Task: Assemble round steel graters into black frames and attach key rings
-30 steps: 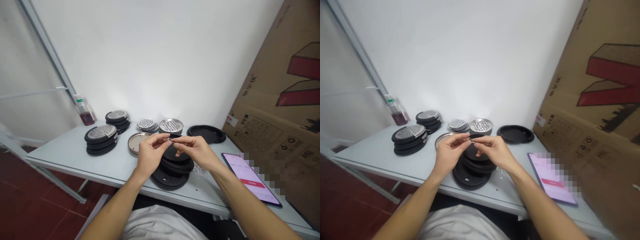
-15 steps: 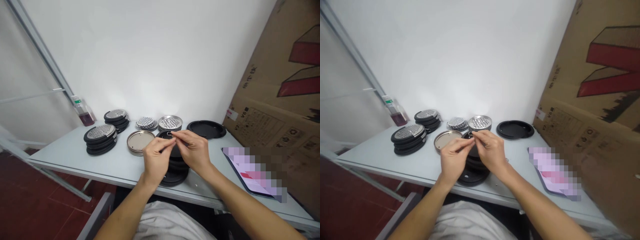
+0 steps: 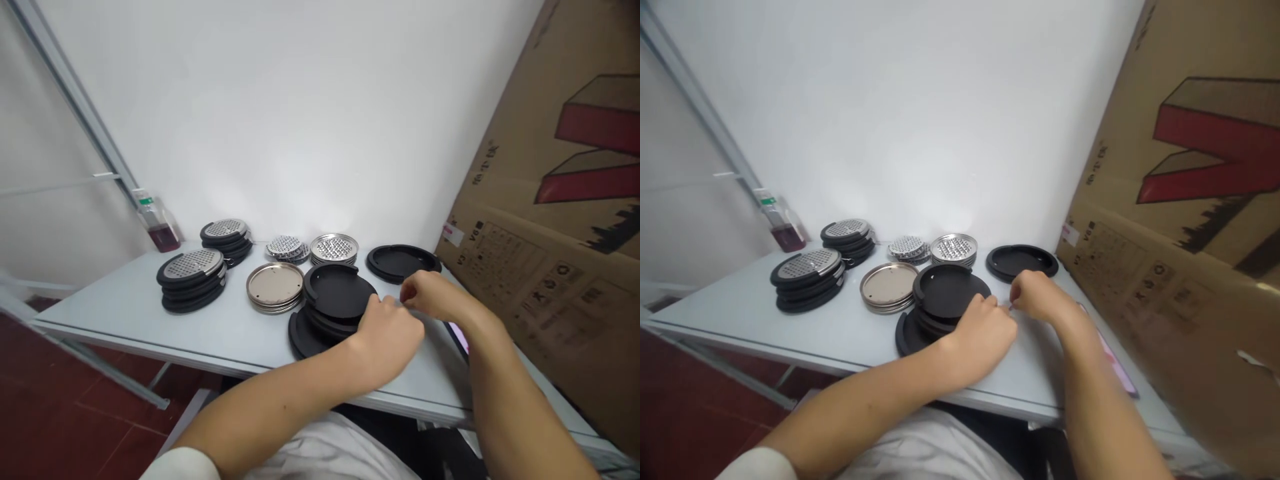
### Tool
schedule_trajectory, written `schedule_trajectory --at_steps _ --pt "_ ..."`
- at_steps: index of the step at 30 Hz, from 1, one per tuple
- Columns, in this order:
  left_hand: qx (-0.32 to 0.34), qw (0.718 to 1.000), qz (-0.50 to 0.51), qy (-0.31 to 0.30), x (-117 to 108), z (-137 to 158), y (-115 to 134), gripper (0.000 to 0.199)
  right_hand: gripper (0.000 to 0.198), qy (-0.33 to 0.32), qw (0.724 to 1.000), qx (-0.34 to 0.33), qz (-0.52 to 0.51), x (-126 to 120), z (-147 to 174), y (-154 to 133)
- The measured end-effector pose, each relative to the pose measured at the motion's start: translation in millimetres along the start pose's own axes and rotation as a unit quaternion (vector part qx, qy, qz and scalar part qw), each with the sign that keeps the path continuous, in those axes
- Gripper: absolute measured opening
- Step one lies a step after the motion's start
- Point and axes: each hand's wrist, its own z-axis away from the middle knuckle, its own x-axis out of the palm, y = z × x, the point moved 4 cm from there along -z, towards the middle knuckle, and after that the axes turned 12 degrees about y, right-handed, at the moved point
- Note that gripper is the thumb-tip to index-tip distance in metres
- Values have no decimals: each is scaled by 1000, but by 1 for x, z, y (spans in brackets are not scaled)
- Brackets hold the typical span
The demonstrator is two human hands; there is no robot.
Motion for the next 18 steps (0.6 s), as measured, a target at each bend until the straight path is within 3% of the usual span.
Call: schedule_trajectory --at_steps 4,6,8,10,12,15,18 --pt "11 997 47 -59 -7 5 -12 13 11 -49 999 -7 -8 12 1 2" --pt "-33 997 75 -11 -26 12 -36 20 10 -53 998 -13 -25 11 1 1" --pt "-147 986 34 68 -45 22 -75 26 22 -29 999 -6 -42 7 -1 0" --pt "-281 957 -45 62 -53 35 -118 42 25 25 998 20 -58 0 -4 0" --pt "-356 933 -50 -16 -47 44 -153 53 22 99 991 58 -70 -9 -6 3" --pt "-369 927 -16 -70 -37 44 -179 33 22 249 954 139 -88 -27 -3 15" --pt "-364 930 -16 -48 -35 22 -181 28 23 400 883 204 -134 -44 7 35"
